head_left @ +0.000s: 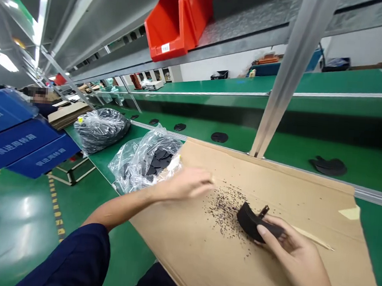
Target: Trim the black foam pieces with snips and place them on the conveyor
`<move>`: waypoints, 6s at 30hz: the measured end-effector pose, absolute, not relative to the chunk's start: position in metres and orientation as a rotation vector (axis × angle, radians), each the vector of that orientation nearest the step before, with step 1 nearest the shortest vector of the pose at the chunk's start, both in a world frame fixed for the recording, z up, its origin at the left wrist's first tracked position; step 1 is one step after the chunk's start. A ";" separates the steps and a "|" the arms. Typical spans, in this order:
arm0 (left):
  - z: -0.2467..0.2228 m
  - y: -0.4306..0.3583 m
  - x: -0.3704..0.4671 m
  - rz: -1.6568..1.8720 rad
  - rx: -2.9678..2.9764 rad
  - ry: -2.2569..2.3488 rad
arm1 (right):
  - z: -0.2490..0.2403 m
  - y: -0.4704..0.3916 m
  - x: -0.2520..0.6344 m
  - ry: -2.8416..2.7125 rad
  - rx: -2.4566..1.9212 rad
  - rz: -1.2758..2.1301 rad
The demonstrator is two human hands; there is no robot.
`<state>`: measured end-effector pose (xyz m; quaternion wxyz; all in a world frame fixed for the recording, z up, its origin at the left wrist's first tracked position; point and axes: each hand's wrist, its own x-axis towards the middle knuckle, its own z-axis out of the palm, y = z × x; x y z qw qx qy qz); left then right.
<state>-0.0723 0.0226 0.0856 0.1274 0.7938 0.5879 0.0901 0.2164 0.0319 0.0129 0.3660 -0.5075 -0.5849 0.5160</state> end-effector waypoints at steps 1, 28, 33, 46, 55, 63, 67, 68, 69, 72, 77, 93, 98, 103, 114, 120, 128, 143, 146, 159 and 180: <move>0.087 0.027 -0.097 0.221 2.266 1.834 | 0.012 0.032 0.217 -1.508 -1.309 1.297; 0.043 0.021 -0.070 1.324 1.809 1.299 | 0.024 0.019 0.212 -1.479 -1.177 1.572; 0.018 0.016 -0.010 1.506 2.313 0.920 | 0.029 0.013 0.213 -1.403 -1.152 1.766; 0.004 0.011 -0.002 1.296 2.274 0.939 | 0.024 0.009 0.211 -1.368 -1.158 1.844; 0.002 0.010 -0.002 1.287 2.447 0.921 | 0.020 0.006 0.210 -1.445 -1.206 1.792; 0.002 0.009 -0.001 1.284 2.473 0.917 | 0.021 0.006 0.209 -1.539 -1.196 1.687; 0.002 0.007 0.001 1.299 2.491 0.892 | 0.022 0.006 0.209 -1.604 -1.197 1.613; 0.002 0.007 0.001 1.308 2.492 0.890 | 0.023 0.005 0.209 -1.615 -1.189 1.598; 0.002 0.007 0.001 1.317 2.491 0.887 | 0.023 0.005 0.209 -1.624 -1.181 1.582; 0.002 0.007 0.001 1.335 2.489 0.875 | 0.024 0.005 0.208 -1.648 -1.153 1.541; 0.000 0.007 0.000 1.344 2.488 0.871 | 0.023 0.006 0.208 -1.708 -1.131 1.458; 0.013 0.007 -0.001 1.337 2.124 0.834 | 0.006 0.006 0.210 -1.965 -0.719 0.828; 0.011 0.006 0.000 1.356 2.183 0.770 | 0.006 0.004 0.209 -2.002 -0.706 0.749; 0.010 0.006 -0.001 1.399 2.211 0.746 | 0.007 0.005 0.210 -2.008 -0.688 0.763; 0.012 0.006 -0.002 1.420 2.174 0.719 | 0.012 0.006 0.212 -2.033 -0.649 0.785; 0.013 0.006 -0.001 1.423 2.174 0.703 | 0.014 0.006 0.213 -2.047 -0.675 0.764; 0.015 0.006 -0.002 1.344 2.169 0.698 | 0.011 0.003 0.210 -2.010 -0.670 0.867; 0.004 0.010 -0.006 1.296 2.170 0.984 | 0.020 0.036 0.268 -2.480 -1.391 0.177; 0.003 0.011 -0.007 1.275 2.130 0.978 | 0.026 0.032 0.256 -2.352 -1.275 0.303; 0.004 0.011 -0.008 1.313 2.009 0.867 | 0.032 0.019 0.233 -2.273 -0.887 0.506; 0.014 0.019 -0.019 1.123 2.065 0.696 | 0.040 0.010 0.232 -2.472 -0.932 0.109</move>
